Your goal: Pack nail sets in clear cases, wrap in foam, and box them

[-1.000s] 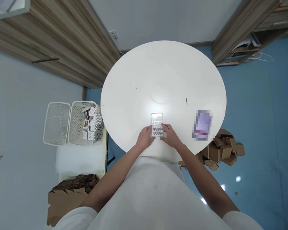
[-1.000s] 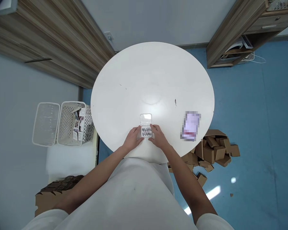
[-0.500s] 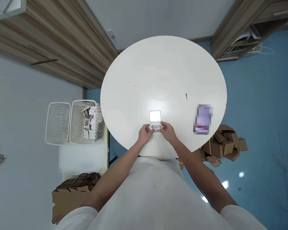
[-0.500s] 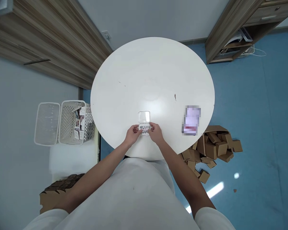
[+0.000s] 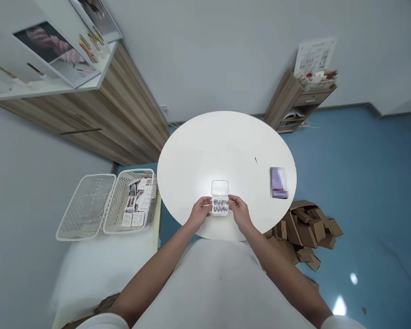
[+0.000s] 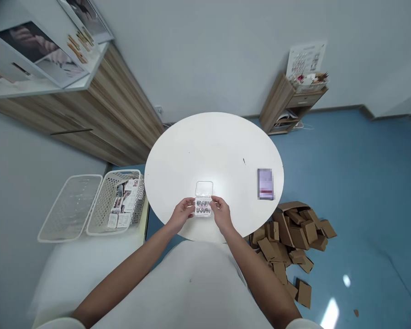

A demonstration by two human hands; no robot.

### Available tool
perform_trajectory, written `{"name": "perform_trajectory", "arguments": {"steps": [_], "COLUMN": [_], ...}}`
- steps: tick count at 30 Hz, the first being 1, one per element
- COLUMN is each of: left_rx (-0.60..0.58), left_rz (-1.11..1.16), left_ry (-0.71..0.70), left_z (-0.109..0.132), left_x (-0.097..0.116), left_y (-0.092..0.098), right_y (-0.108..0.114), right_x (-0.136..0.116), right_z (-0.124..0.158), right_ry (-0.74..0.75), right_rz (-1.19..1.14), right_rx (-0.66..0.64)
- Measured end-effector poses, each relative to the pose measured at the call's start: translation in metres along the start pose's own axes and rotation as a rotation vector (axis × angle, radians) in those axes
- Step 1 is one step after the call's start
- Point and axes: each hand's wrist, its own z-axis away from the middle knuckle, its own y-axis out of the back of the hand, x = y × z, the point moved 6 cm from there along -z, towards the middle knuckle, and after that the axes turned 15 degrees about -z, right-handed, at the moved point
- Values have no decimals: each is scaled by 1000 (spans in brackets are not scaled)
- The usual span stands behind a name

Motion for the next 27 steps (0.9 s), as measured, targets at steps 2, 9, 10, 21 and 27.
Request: {"name": "perform_trajectory", "arguments": {"steps": [2,9,10,21,27], "left_rx": [-47,-207,-228,-298,-288], "left_rz": [62,175,183,380,435], "left_ry": [-18,-66,-62,2,-7], "left_z": [7,26,29,40,40], "left_x": [2,7,8,11,12], "left_y": [6,20,22,28,25], "right_y": [-6,-39,-43,-56,-52], "right_x": [-1,3,3,0,-3], "right_z": [8,28,30,49,57], "right_ry": [35,-115,-136,-61,-35], "right_rz": [-46,-205,-233,-457,-471], "right_rx": [32,-18,-35,-122,-106]}}
